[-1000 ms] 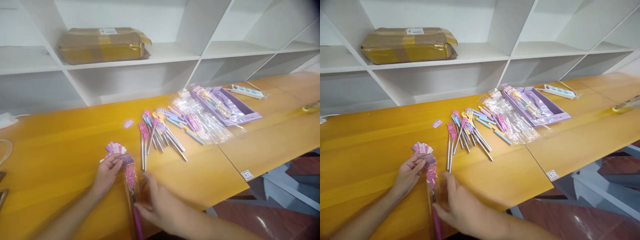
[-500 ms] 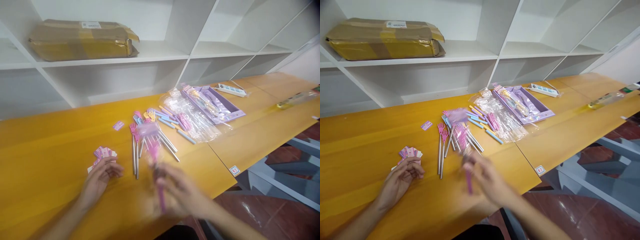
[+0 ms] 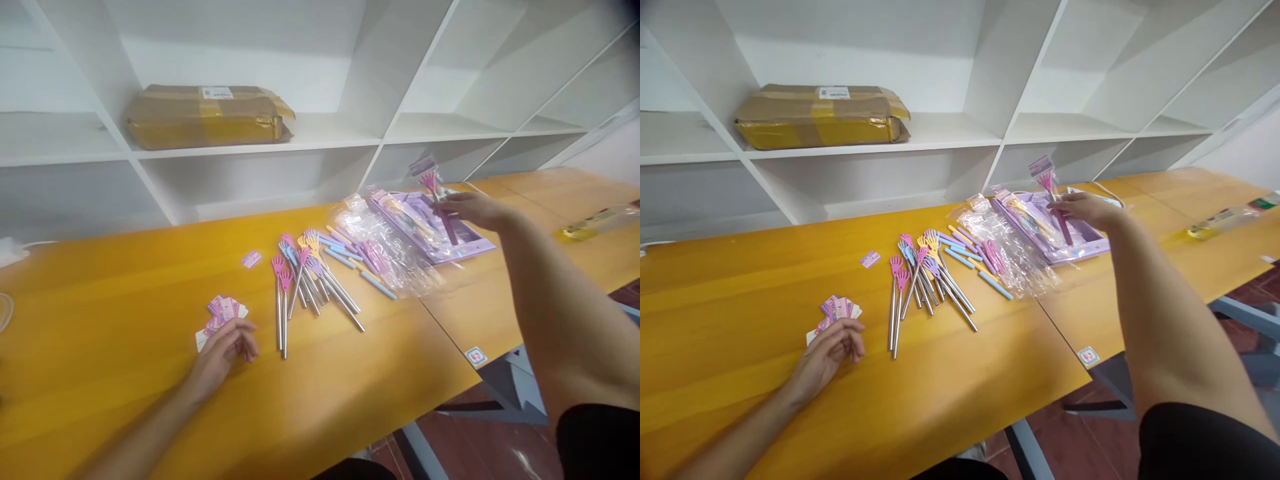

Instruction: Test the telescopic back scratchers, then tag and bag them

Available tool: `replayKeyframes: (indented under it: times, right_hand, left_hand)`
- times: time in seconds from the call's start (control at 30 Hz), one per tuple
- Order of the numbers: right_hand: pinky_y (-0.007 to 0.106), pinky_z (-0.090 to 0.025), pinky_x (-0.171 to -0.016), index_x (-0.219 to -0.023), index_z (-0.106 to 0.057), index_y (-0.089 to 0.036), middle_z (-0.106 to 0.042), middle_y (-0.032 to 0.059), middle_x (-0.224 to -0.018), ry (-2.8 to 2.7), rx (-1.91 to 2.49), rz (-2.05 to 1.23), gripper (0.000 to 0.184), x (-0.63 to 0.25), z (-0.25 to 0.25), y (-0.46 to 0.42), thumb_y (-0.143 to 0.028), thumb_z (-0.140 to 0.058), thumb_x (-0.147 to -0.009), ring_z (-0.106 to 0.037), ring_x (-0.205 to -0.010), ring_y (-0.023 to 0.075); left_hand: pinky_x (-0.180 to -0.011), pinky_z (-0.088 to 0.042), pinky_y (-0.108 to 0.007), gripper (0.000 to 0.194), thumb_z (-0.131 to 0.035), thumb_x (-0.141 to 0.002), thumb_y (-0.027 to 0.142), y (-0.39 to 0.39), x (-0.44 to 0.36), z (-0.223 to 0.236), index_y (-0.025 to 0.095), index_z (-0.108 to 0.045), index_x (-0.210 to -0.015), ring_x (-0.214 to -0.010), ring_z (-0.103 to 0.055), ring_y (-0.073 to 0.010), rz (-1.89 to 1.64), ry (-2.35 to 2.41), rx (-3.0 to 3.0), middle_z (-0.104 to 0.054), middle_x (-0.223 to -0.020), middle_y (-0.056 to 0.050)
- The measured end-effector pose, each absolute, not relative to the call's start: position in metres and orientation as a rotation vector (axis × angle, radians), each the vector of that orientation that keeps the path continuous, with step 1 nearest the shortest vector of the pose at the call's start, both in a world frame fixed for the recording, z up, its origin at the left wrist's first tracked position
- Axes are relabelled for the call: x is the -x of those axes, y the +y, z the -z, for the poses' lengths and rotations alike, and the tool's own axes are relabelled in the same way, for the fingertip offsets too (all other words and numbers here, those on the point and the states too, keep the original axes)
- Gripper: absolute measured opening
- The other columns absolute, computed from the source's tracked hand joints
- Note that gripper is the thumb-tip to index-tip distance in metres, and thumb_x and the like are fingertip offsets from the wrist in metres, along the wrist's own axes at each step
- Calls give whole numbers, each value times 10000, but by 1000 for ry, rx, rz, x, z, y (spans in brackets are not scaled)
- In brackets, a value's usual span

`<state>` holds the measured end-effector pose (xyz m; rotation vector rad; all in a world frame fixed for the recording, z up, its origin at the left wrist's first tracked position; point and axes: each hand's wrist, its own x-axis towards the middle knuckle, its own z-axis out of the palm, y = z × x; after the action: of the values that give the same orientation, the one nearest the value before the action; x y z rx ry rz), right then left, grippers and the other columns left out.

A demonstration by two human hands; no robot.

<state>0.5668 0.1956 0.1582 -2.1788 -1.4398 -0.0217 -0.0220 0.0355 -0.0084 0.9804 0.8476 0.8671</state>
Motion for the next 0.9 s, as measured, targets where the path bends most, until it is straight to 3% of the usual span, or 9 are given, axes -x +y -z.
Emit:
replayKeyframes:
  times: [0.07,0.13,0.2,0.3,0.47,0.6,0.73,0.9]
  right_hand:
    - [393,-383,-757,-912,-800,7,-783,215,-952,-1392,2272,8,126,-577,-168,205,-63,-697,-930,-626,-744,112]
    - [428,-370,-805,-1113,-786,40,-760,293,-1128,-1336,2339,47,234,-580,-171,212,-79,-638,-976,-641,-848,147]
    - [426,-373,-850,-1235,-768,7,-747,283,-1205,-1358,2315,125,311,-571,-166,211,-152,-614,-1017,-641,-937,173]
    - [371,-409,-886,-1135,-811,-89,-782,186,-1143,-1563,2131,137,242,-534,-139,195,-188,-631,-1008,-639,-960,187]
    - [346,-474,-857,-969,-775,-174,-779,113,-1056,-1754,1848,-21,189,-450,-65,156,-194,-587,-956,-669,-938,232]
    - [382,-493,-813,-981,-741,-192,-748,132,-1038,-1774,1757,-46,238,-410,-17,141,-273,-518,-985,-645,-843,250]
    - [398,-493,-823,-968,-701,-208,-736,119,-1017,-1889,1725,-125,229,-394,-1,131,-327,-509,-1003,-630,-844,256]
    - [336,-420,-727,-869,-622,-213,-707,83,-931,-1998,1754,-208,301,-377,-13,118,-454,-534,-1026,-622,-824,223]
  left_hand:
    - [-718,-481,-326,348,-618,-1015,499,35,23,9,172,-696,-1100,-702,-659,-202,-852,844,-986,-765,-821,-79]
    - [-710,-477,-321,334,-625,-1013,492,36,23,9,174,-685,-1096,-701,-656,-197,-838,844,-981,-766,-823,-77]
    - [-707,-473,-316,281,-649,-1004,458,35,24,10,182,-669,-1050,-704,-654,-192,-825,846,-980,-767,-830,-73]
    - [-706,-467,-310,213,-655,-1001,399,35,24,11,198,-623,-941,-709,-648,-185,-810,830,-996,-760,-831,-61]
    - [-697,-451,-307,195,-636,-1000,375,32,26,12,212,-581,-910,-703,-634,-180,-795,800,-1035,-747,-819,-43]
    - [-699,-431,-310,158,-614,-989,339,32,28,14,219,-552,-908,-712,-620,-186,-791,787,-1073,-737,-815,-38]
    - [-705,-413,-314,119,-590,-972,301,32,30,17,223,-531,-905,-711,-601,-188,-779,773,-1099,-728,-809,-36]
    - [-719,-416,-318,83,-557,-984,273,30,29,15,228,-536,-917,-735,-593,-190,-769,783,-1125,-725,-824,-30]
